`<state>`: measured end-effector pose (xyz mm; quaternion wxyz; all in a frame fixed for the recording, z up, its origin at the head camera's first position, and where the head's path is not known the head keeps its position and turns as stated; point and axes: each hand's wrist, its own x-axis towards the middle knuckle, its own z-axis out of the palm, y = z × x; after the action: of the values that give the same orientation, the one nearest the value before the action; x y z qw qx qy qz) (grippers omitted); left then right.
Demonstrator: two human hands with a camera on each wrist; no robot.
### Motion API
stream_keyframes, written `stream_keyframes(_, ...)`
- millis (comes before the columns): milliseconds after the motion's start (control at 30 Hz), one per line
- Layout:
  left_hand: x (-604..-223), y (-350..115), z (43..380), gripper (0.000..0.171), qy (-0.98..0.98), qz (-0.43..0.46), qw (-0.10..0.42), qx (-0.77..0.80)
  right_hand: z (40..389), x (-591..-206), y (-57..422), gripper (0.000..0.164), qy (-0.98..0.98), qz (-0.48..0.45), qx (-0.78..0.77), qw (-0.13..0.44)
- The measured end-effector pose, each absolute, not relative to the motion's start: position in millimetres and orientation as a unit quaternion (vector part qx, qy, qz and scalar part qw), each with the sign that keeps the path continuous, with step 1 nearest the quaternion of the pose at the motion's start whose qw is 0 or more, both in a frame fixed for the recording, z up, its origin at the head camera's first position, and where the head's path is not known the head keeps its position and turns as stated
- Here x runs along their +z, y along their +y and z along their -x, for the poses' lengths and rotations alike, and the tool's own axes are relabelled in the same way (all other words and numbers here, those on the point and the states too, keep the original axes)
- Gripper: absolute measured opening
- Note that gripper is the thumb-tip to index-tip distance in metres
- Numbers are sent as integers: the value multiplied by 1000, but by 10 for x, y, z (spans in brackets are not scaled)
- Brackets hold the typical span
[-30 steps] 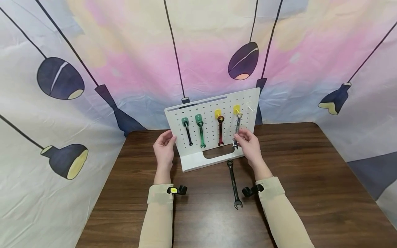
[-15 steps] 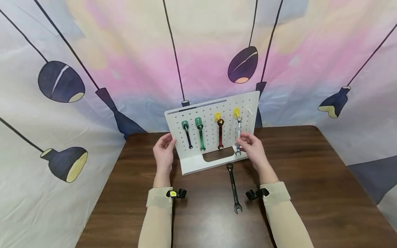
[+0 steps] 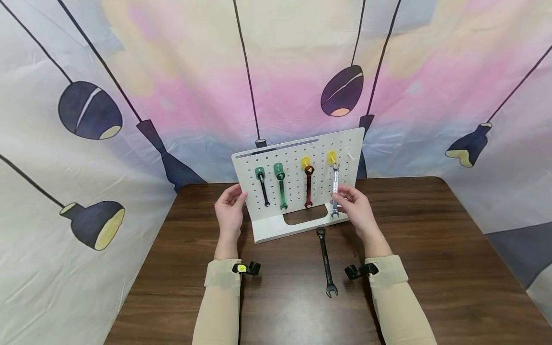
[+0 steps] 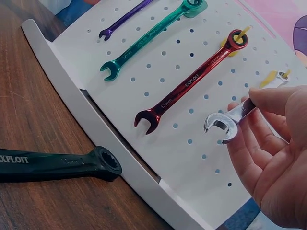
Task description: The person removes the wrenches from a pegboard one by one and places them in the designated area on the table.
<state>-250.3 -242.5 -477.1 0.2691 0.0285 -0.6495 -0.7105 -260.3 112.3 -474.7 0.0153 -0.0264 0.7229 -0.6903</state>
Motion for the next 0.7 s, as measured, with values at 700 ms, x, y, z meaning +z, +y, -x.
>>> stream_keyframes(700,-4789,-2449,2493,27,-652,-35,261,-711,2559,-4710,1216,49,722,39,-690,25)
